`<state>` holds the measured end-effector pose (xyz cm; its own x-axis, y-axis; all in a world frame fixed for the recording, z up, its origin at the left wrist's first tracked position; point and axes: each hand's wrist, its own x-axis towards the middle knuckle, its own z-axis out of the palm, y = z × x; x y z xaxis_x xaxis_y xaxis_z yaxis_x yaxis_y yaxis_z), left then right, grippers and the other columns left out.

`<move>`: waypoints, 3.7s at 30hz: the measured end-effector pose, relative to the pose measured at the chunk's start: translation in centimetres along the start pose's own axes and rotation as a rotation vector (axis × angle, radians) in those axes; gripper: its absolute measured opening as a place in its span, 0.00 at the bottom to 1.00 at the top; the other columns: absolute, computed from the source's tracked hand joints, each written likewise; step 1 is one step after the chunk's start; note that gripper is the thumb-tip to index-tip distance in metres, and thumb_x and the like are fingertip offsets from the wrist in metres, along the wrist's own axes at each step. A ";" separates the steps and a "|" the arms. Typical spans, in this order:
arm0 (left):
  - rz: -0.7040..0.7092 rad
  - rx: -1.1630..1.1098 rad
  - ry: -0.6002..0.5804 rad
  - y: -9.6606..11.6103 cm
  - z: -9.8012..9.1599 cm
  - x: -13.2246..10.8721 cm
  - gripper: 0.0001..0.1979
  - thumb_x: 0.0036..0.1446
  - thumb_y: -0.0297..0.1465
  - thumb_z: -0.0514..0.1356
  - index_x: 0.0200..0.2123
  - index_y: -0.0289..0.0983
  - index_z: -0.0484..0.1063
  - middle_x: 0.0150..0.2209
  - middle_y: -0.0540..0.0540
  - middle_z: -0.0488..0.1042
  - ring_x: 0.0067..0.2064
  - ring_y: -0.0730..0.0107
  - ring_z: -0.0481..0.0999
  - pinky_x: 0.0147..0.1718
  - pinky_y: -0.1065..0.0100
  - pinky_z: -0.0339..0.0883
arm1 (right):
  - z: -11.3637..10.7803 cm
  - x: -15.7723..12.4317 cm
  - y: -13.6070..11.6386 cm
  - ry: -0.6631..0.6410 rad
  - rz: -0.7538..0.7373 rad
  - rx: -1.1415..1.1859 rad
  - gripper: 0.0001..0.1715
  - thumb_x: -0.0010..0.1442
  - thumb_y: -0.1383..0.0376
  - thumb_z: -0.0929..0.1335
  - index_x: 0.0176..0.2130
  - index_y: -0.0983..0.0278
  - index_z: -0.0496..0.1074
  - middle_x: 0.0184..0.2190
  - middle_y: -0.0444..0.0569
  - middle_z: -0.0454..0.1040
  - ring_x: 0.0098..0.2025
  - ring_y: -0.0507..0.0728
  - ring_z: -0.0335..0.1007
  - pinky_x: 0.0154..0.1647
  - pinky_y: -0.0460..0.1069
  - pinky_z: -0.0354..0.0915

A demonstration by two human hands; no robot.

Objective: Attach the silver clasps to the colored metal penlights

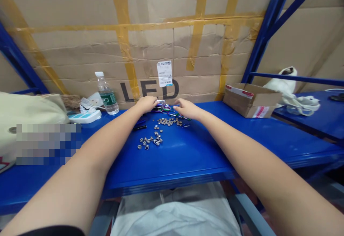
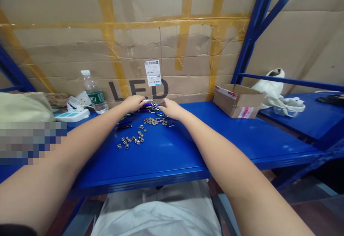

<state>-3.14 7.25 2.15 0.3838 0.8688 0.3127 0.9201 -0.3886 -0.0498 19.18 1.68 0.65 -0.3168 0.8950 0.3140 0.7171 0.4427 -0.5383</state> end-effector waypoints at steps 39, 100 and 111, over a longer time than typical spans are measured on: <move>0.114 -0.470 0.029 1.3 -0.9 -12.6 0.14 0.56 0.39 0.57 0.41 0.37 0.71 0.37 0.47 0.78 0.38 0.65 0.77 0.39 0.66 0.70 | 1.1 -1.5 -2.6 -0.179 -0.281 -0.161 0.09 0.54 0.66 0.68 0.36 0.65 0.78 0.27 0.47 0.75 0.27 0.51 0.65 0.29 0.46 0.57; 0.281 -0.144 0.223 1.1 -1.7 -13.0 0.12 0.62 0.35 0.53 0.44 0.40 0.72 0.46 0.45 0.77 0.50 0.61 0.74 0.47 0.61 0.64 | 3.3 -2.5 -3.8 -0.382 -0.447 -0.212 0.09 0.55 0.68 0.67 0.36 0.64 0.76 0.33 0.48 0.77 0.31 0.52 0.68 0.32 0.46 0.59; 0.236 -0.329 0.232 1.1 -1.5 -13.0 0.13 0.59 0.38 0.55 0.41 0.38 0.74 0.39 0.46 0.78 0.42 0.63 0.77 0.44 0.64 0.67 | 2.4 -2.8 -4.7 0.096 -0.509 0.096 0.08 0.58 0.62 0.67 0.35 0.65 0.73 0.21 0.40 0.64 0.26 0.49 0.58 0.30 0.45 0.53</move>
<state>-7.25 -4.88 -0.58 0.5172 0.6681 0.5349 0.7220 -0.6762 0.1465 15.21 -2.80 0.48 -0.5487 0.5587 0.6220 0.4261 0.8269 -0.3668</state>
